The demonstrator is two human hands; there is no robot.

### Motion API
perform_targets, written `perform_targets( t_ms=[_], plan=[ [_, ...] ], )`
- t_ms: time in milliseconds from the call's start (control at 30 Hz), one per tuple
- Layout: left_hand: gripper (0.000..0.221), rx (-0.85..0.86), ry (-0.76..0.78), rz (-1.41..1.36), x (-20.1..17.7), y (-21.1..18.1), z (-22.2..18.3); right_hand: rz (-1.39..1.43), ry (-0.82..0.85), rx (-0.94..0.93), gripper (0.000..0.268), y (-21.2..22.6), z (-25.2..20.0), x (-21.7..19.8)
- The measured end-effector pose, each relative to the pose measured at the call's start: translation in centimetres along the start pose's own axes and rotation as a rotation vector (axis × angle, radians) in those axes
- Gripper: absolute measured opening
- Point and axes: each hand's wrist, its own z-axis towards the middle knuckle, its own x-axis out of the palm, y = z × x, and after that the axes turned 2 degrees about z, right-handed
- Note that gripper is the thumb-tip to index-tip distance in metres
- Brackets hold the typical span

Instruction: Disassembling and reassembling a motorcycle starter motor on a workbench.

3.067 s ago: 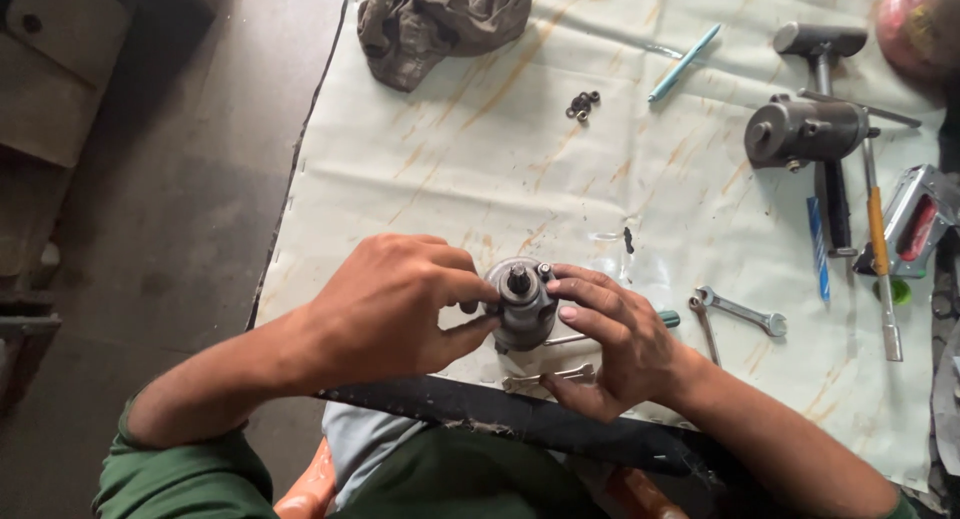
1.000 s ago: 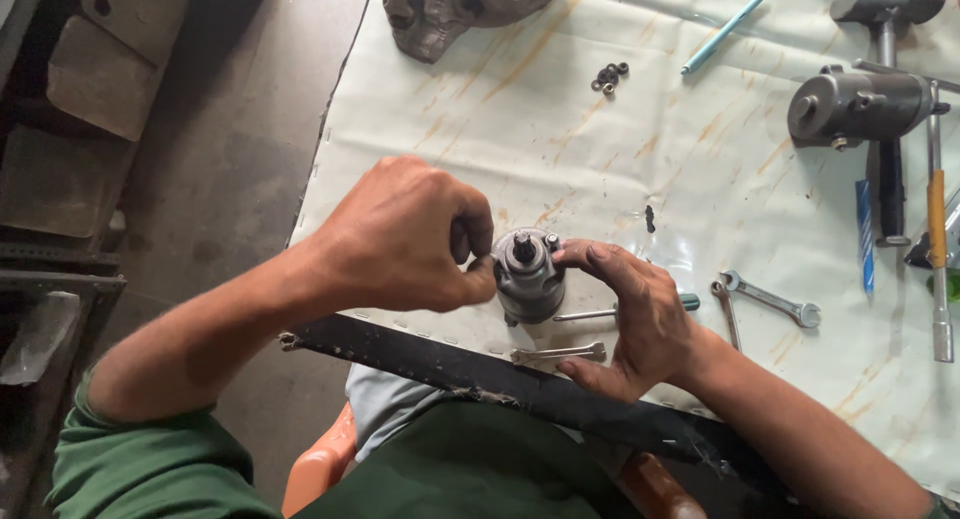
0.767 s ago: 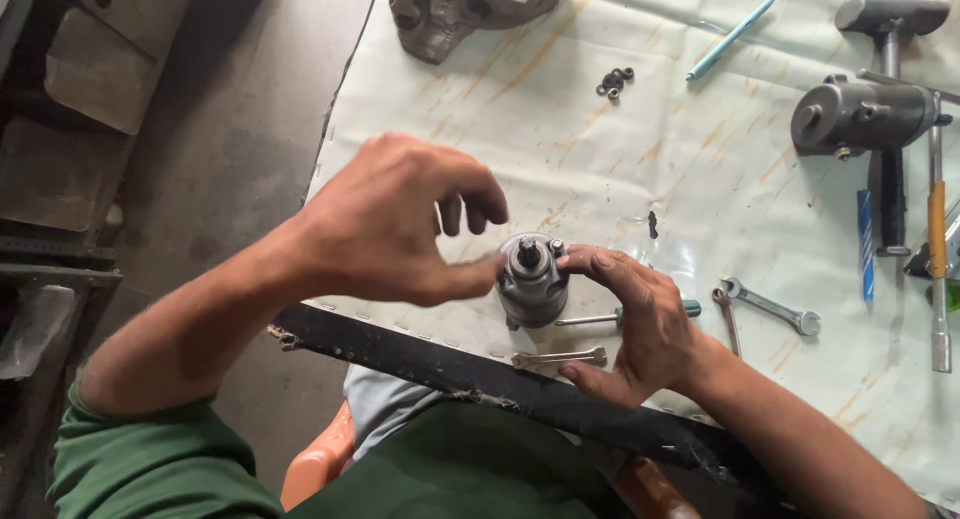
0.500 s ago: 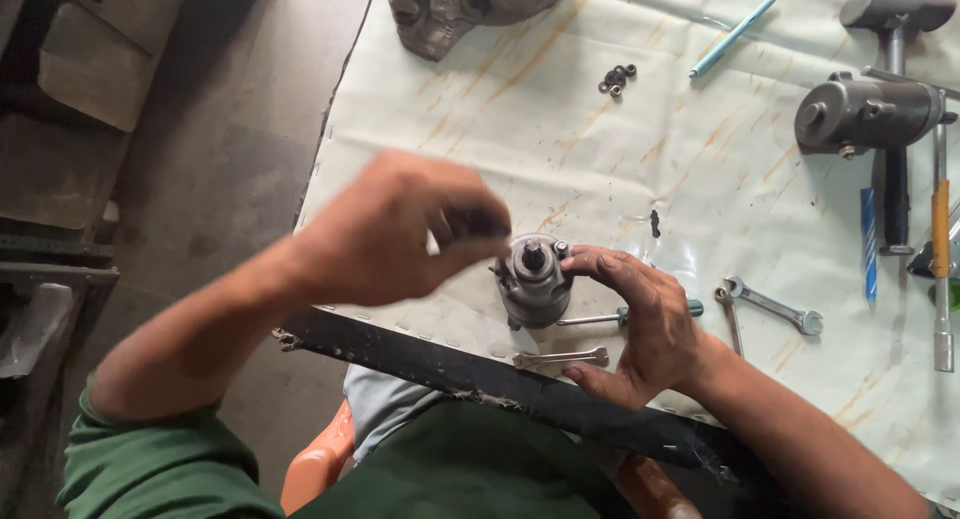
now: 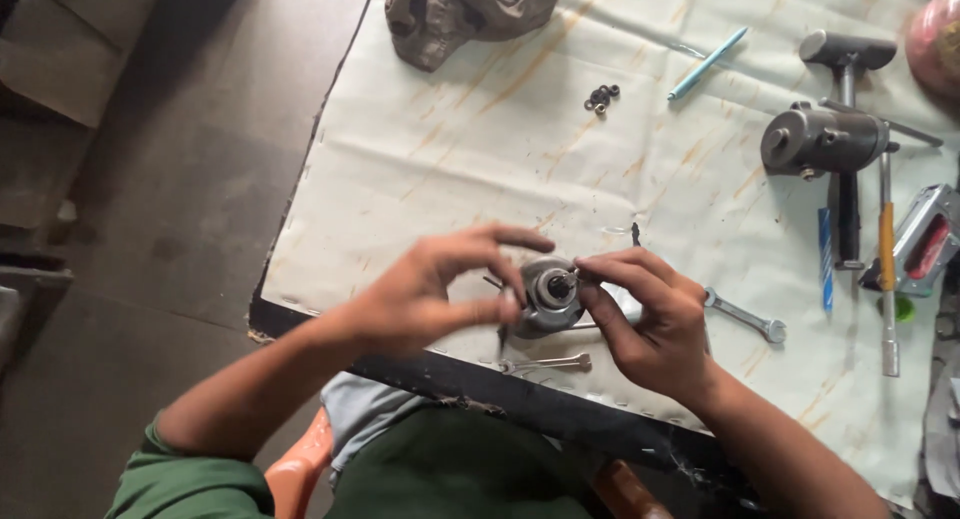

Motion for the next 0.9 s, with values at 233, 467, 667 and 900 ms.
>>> perform_targets(
  t_ms=[233, 467, 667, 900],
  plan=[
    [0.018, 0.231, -0.033, 0.379, 4.1, 1.0, -1.5, -0.015, 0.185, 0.130, 0.033, 1.2, 2.4, -1.9],
    [0.022, 0.312, -0.081, 0.468, 4.8, 2.7, -1.2, -0.071, -0.051, -0.023, 0.017, 2.6, 2.3, -4.3],
    [0.021, 0.319, -0.116, 0.469, 4.8, 2.7, -1.0, 0.223, -0.333, -0.151, 0.013, 3.0, 1.2, -6.0],
    [0.019, 0.329, -0.125, 0.448, 4.9, 2.2, -1.4, -0.210, -0.092, -0.377, 0.020, 4.6, 1.7, -2.0]
  ],
)
